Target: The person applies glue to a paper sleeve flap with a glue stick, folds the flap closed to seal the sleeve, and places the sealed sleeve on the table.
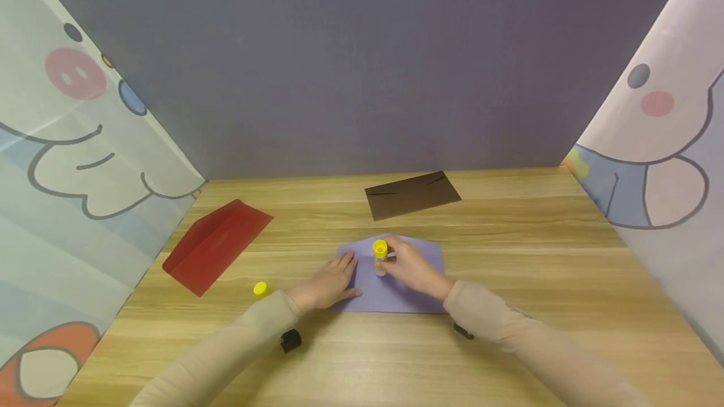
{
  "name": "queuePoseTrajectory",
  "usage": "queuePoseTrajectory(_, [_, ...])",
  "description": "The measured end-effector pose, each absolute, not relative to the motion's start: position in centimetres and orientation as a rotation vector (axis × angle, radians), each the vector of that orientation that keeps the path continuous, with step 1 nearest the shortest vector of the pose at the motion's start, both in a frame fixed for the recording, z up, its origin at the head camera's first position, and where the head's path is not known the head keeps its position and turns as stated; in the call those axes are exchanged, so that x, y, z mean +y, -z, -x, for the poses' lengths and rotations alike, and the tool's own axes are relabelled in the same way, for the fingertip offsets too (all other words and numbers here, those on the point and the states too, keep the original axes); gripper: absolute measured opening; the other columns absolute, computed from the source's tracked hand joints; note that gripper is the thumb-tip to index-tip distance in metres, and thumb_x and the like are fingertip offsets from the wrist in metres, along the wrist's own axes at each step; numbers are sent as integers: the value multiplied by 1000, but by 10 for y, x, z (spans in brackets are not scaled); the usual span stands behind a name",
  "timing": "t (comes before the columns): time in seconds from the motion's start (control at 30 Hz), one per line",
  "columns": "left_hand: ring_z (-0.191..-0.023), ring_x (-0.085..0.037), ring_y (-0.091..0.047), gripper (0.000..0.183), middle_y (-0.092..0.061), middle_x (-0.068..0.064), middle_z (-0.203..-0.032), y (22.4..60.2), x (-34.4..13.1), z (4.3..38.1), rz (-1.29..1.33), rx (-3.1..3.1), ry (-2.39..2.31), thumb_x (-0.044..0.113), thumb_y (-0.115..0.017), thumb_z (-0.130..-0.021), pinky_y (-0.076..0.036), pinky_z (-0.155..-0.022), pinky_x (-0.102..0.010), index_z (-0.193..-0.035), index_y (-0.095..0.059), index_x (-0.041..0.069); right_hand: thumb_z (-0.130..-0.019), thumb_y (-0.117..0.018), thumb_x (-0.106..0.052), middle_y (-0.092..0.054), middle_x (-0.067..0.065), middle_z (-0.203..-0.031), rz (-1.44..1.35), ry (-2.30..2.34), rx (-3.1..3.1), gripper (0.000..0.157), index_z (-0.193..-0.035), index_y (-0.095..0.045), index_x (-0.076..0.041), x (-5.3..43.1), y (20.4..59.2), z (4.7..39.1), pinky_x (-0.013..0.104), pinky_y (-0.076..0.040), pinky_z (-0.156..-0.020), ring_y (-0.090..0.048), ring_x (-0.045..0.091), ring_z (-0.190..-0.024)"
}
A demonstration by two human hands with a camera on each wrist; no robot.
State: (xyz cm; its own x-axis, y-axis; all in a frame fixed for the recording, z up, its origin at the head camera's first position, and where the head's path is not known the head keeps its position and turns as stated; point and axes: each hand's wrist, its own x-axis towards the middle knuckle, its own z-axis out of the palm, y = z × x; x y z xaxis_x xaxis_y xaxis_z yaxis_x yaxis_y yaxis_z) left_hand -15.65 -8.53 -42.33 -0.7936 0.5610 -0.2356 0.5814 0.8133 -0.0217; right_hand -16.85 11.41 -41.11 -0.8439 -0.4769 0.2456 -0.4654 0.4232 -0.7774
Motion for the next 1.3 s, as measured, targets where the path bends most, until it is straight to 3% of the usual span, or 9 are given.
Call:
queuePoseTrajectory(1.07, [-128, -30, -26, 71, -26, -22, -140, 421, -86, 157, -895, 2789, 168, 47, -44, -88, -27, -103, -36, -133, -31, -7, -79, -62, 0, -58, 14, -95, 966, 1230, 2700, 31, -106, -48, 9, 109, 413, 169, 26, -51, -74, -59, 30, -90])
queuePoseTrajectory(1.3, [-127, -31, -28, 71, -28, -22, -139, 420, -86, 156, -904, 2796, 165, 47, -45, -88, -27, -103, -36, -133, -32, -7, -79, -63, -1, -58, 10, -88, 968, 1223, 2733, 29, -103, -49, 7, 118, 413, 167, 26, -51, -72, -60, 28, -85])
